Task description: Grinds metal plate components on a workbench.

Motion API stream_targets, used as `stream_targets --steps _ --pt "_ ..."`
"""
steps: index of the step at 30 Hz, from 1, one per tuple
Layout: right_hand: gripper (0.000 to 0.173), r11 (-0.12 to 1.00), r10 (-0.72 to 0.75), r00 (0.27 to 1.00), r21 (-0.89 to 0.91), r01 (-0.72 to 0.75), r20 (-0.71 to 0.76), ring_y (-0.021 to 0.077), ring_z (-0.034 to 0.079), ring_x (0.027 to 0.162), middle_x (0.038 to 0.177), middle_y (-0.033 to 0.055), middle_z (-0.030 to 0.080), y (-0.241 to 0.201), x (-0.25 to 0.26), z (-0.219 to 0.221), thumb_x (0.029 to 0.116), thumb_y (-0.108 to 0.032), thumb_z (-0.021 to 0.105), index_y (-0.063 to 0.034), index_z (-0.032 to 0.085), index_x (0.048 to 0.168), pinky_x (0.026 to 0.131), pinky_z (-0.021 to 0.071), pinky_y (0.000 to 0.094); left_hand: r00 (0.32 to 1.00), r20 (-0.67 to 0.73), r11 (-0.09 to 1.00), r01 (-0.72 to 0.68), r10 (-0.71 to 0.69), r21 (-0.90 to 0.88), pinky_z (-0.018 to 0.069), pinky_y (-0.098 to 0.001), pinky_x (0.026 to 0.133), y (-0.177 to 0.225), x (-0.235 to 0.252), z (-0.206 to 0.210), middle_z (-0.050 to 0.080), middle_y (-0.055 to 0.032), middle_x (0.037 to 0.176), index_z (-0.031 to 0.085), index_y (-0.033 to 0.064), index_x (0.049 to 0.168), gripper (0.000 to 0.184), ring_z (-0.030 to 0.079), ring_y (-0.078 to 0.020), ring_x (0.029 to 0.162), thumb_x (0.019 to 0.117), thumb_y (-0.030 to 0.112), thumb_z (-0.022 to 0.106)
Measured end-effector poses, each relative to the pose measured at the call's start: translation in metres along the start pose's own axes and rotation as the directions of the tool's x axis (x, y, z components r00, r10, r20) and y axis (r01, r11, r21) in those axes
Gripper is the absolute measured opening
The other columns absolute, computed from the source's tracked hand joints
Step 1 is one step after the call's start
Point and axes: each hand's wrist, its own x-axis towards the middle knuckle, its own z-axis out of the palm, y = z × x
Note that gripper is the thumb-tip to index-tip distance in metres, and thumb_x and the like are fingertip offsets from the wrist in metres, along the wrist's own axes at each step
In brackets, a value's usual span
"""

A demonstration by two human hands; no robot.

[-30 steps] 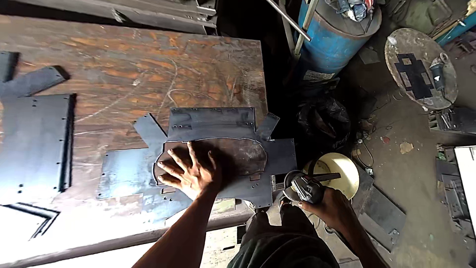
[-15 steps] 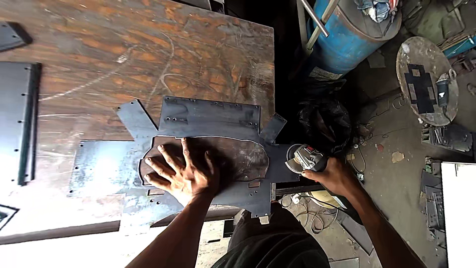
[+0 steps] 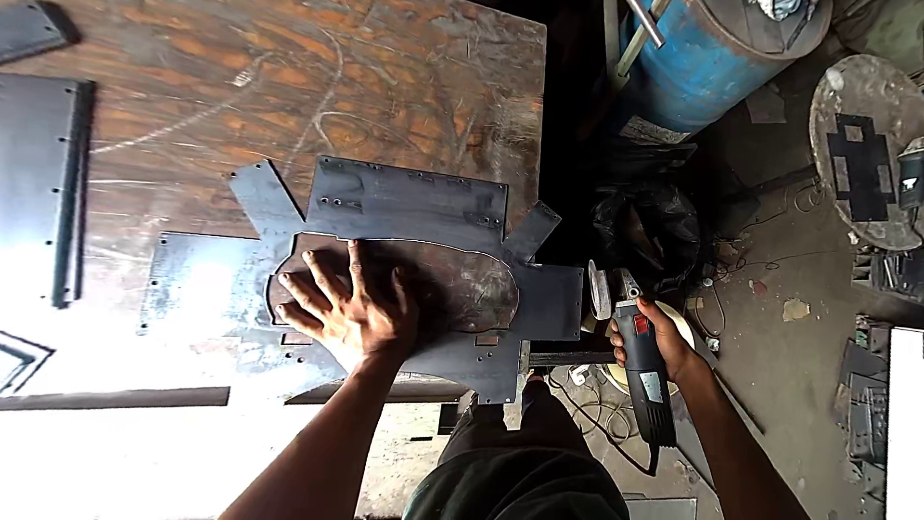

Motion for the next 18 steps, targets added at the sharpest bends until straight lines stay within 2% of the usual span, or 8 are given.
stream_targets --steps 5,9,13,16,18 --pt "0.075 0.999 0.004 0.999 0.038 -0.006 0.053 0.0223 0.068 0.067 0.085 0.0116 0.065 0.014 0.006 0.001 0.0923 -0.077 0.046 -0.0058 0.060 0.110 0.065 0.0628 0.0381 1.000 -0.002 1.000 -0.015 0.015 0.017 0.0074 -0.0738 0.117 -0.002 0.000 0.003 0.017 -0.0130 0.172 0.025 0.0393 0.162 0.072 0.011 -0.0429 0.157 0.0972 0.072 0.023" --pt "0.076 0.998 0.015 0.997 0.056 -0.019 0.076 0.0224 0.068 0.066 0.082 0.0111 0.065 0.035 0.000 0.001 0.0881 -0.080 0.050 -0.0072 0.061 0.107 0.065 0.0625 0.0387 0.999 0.036 0.999 -0.025 0.024 0.027 0.0060 -0.0741 0.117 -0.002 0.000 -0.001 0.014 -0.0144 0.172 0.024 0.0369 0.163 0.074 0.009 -0.0434 0.158 0.0974 0.071 0.020" --pt "0.073 0.996 0.044 0.997 0.068 -0.049 0.064 0.0216 0.069 0.066 0.081 0.0102 0.065 0.062 -0.015 0.002 0.0900 -0.077 0.049 -0.0060 0.060 0.107 0.066 0.0627 0.0373 0.999 0.025 0.999 -0.024 0.024 0.034 0.0050 -0.0746 0.117 -0.001 0.000 0.001 0.014 -0.0113 0.173 0.021 0.0410 0.163 0.072 0.008 -0.0428 0.158 0.0978 0.073 0.019" --pt "0.072 0.995 0.056 0.995 0.082 -0.063 0.085 0.0208 0.069 0.066 0.080 0.0090 0.065 0.086 -0.026 0.004 0.0922 -0.075 0.046 -0.0053 0.059 0.105 0.067 0.0626 0.0366 0.999 0.046 0.999 -0.024 0.022 0.046 0.0060 -0.0761 0.116 0.001 -0.001 -0.001 0.013 -0.0122 0.173 0.018 0.0393 0.164 0.072 0.007 -0.0432 0.158 0.0988 0.071 0.019" --pt "0.063 0.997 0.050 0.998 0.059 -0.053 0.047 0.0200 0.068 0.065 0.078 0.0080 0.065 0.104 -0.038 0.010 0.0963 -0.065 0.041 -0.0052 0.058 0.104 0.064 0.0623 0.0366 0.999 0.051 0.999 -0.017 0.015 0.042 0.0063 -0.0769 0.115 -0.001 -0.001 -0.002 0.012 -0.0119 0.173 0.018 0.0394 0.164 0.073 0.007 -0.0434 0.158 0.0986 0.072 0.018"
